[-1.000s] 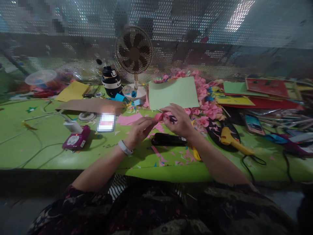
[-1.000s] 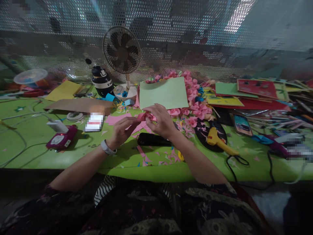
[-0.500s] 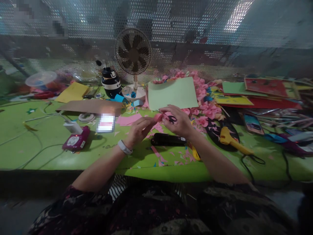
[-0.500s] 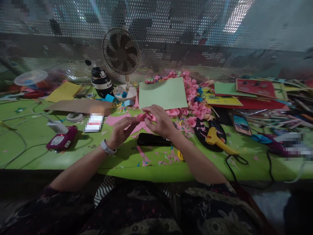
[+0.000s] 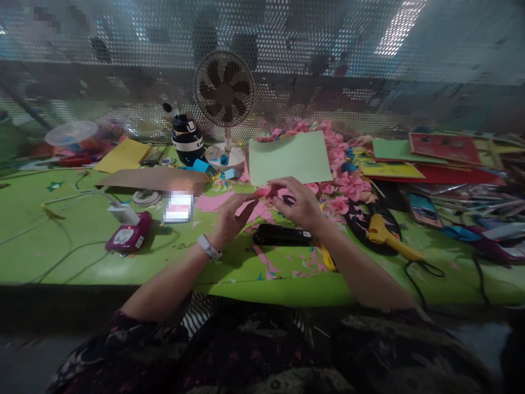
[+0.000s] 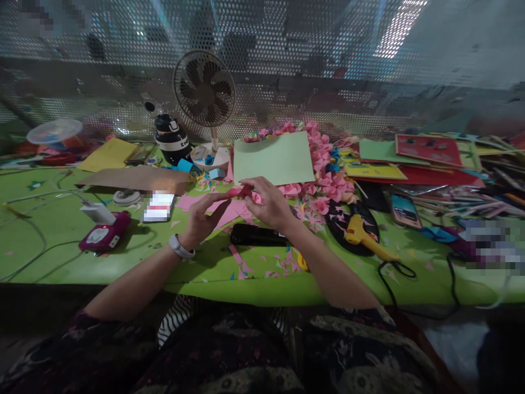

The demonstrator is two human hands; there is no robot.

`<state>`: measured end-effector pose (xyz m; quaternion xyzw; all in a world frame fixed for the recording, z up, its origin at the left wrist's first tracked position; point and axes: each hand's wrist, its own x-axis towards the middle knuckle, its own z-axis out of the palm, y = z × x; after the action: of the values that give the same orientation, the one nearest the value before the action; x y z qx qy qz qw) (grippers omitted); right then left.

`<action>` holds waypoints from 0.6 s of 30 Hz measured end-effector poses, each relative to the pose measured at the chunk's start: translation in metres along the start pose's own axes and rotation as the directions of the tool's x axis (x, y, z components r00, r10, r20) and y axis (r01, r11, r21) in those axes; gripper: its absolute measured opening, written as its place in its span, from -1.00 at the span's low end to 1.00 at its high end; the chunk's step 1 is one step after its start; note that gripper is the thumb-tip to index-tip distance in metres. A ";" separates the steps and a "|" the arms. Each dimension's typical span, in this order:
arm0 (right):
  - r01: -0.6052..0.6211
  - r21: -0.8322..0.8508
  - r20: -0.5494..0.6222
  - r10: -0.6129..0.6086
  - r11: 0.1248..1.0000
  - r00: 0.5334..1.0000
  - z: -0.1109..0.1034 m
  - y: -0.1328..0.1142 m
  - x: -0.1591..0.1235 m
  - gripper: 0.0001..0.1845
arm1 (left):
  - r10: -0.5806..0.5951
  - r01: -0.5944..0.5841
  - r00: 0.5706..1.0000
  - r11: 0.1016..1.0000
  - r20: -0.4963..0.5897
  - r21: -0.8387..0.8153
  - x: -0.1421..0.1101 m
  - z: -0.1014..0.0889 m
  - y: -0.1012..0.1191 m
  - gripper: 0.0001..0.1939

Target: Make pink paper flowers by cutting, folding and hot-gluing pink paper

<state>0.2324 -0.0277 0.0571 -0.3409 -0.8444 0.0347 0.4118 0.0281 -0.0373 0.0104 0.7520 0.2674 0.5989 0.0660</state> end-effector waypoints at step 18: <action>0.011 0.082 0.020 -0.012 0.997 1.000 0.006 -0.007 -0.004 -0.55 | -0.126 0.125 0.992 0.991 -0.012 -0.056 -0.001 0.002 0.002 -0.86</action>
<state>0.2258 -0.0347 0.0525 -0.3185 -0.8484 0.0705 0.4170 0.0302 -0.0385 0.0100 0.7270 0.2980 0.6065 0.1221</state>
